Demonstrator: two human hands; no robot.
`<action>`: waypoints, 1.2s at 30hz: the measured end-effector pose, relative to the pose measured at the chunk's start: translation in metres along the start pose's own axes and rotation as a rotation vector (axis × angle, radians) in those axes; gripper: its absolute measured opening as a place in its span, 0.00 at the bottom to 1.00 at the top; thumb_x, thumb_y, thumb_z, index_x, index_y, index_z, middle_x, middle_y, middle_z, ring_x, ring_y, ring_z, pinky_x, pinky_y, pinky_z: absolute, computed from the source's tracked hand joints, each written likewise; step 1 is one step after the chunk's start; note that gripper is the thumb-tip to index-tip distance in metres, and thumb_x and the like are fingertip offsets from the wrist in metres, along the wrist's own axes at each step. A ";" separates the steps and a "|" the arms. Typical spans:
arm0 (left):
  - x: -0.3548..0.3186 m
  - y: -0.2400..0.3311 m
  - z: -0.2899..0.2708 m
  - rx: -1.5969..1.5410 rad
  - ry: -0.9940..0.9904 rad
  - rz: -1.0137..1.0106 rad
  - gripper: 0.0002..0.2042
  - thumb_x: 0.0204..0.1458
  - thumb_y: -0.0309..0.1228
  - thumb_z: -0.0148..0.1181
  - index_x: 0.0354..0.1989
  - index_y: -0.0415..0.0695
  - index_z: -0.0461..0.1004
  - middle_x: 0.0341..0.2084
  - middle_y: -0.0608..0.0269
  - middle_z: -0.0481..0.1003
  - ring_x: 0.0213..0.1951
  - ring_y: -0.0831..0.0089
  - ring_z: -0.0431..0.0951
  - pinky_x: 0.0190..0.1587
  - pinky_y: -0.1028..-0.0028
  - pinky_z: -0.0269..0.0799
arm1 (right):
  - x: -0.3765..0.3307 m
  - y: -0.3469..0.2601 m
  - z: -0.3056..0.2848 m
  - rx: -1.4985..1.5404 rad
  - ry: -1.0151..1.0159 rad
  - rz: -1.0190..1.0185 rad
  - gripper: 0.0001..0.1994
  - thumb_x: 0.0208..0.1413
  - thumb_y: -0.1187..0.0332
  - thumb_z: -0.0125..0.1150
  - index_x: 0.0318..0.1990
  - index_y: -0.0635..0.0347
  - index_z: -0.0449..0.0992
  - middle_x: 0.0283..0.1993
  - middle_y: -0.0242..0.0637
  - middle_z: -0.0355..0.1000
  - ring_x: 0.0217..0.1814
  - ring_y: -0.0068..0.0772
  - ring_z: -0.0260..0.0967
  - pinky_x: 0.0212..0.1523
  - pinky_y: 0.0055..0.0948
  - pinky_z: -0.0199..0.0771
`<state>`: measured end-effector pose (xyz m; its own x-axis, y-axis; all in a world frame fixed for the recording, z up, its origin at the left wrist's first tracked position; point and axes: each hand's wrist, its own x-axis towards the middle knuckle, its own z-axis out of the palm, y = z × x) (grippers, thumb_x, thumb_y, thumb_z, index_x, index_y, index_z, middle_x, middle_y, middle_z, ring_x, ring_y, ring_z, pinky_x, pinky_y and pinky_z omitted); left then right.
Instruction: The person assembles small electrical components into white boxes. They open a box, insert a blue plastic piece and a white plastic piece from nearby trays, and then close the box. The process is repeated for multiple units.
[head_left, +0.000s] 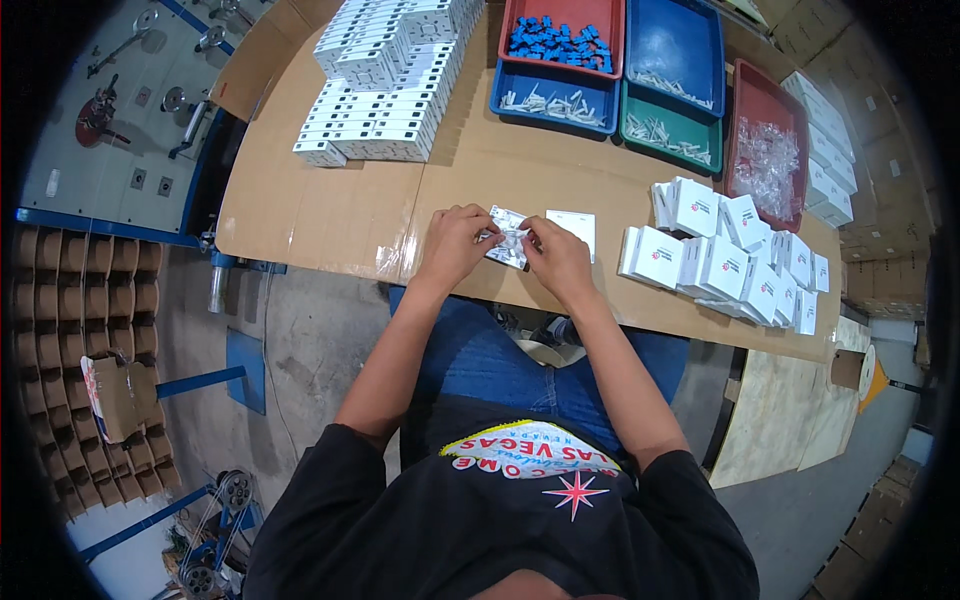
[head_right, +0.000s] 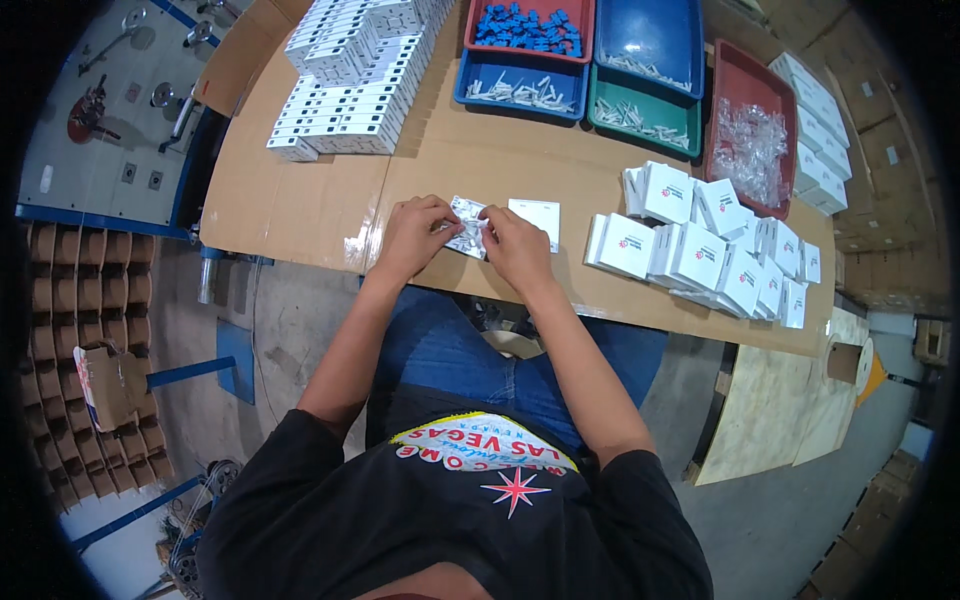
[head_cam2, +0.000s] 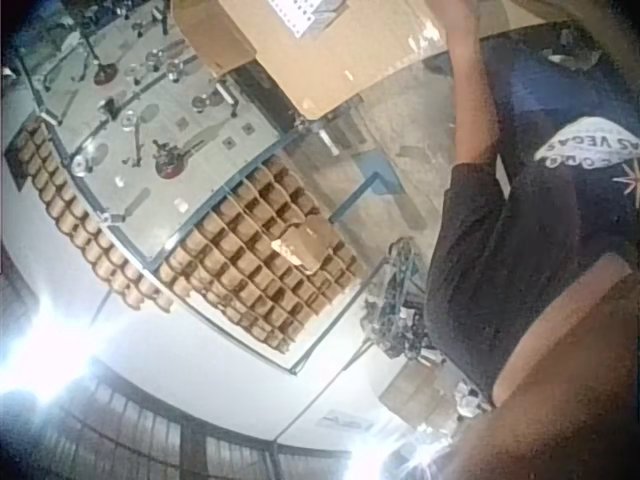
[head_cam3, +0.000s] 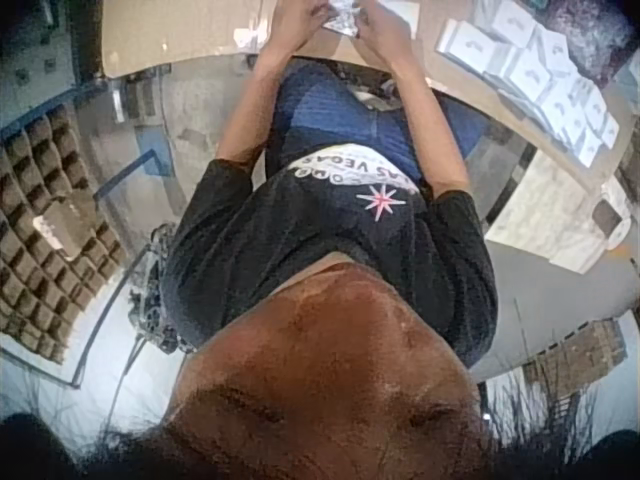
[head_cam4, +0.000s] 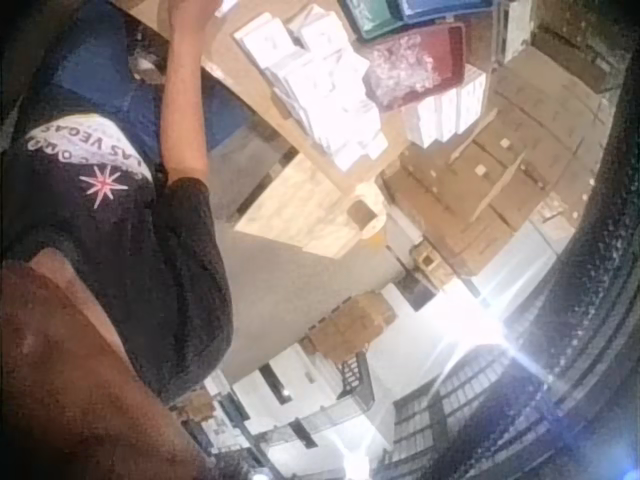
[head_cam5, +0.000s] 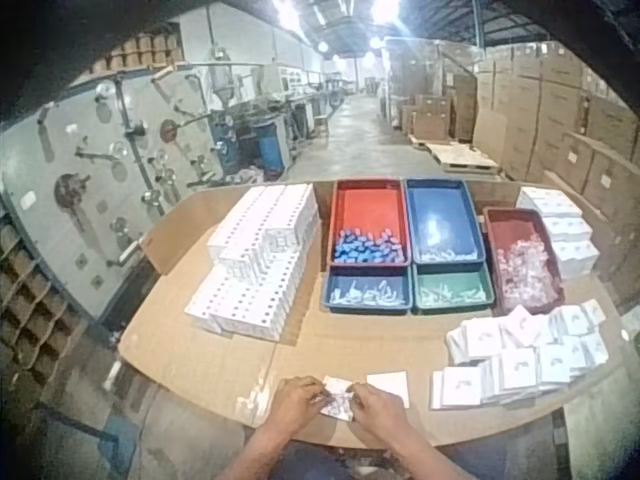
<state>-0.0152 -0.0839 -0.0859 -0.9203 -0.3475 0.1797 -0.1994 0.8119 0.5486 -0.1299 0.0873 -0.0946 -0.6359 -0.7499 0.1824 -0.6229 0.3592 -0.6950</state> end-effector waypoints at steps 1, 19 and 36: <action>-0.001 0.001 -0.001 0.007 -0.003 0.000 0.07 0.50 0.35 0.72 0.33 0.47 0.83 0.33 0.66 0.80 0.40 0.63 0.78 0.47 0.63 0.67 | 0.000 0.001 0.000 -0.018 0.006 -0.028 0.06 0.55 0.69 0.65 0.40 0.54 0.79 0.35 0.35 0.77 0.36 0.43 0.79 0.34 0.41 0.78; -0.006 0.000 -0.001 0.026 0.022 0.057 0.06 0.52 0.34 0.70 0.35 0.49 0.84 0.36 0.69 0.80 0.40 0.66 0.78 0.50 0.64 0.64 | -0.012 -0.009 -0.007 -0.124 -0.142 -0.024 0.06 0.57 0.67 0.65 0.38 0.55 0.84 0.44 0.32 0.78 0.42 0.41 0.79 0.40 0.44 0.79; 0.007 -0.006 -0.018 -0.143 -0.184 -0.017 0.06 0.47 0.29 0.72 0.33 0.43 0.84 0.33 0.60 0.81 0.32 0.62 0.81 0.40 0.63 0.76 | -0.012 -0.014 0.001 -0.307 -0.193 -0.086 0.06 0.55 0.70 0.62 0.37 0.60 0.83 0.42 0.39 0.76 0.45 0.42 0.79 0.40 0.43 0.80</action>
<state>-0.0144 -0.1003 -0.0732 -0.9656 -0.2588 0.0244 -0.1781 0.7273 0.6628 -0.1130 0.0906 -0.0874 -0.4960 -0.8649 0.0767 -0.7968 0.4182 -0.4362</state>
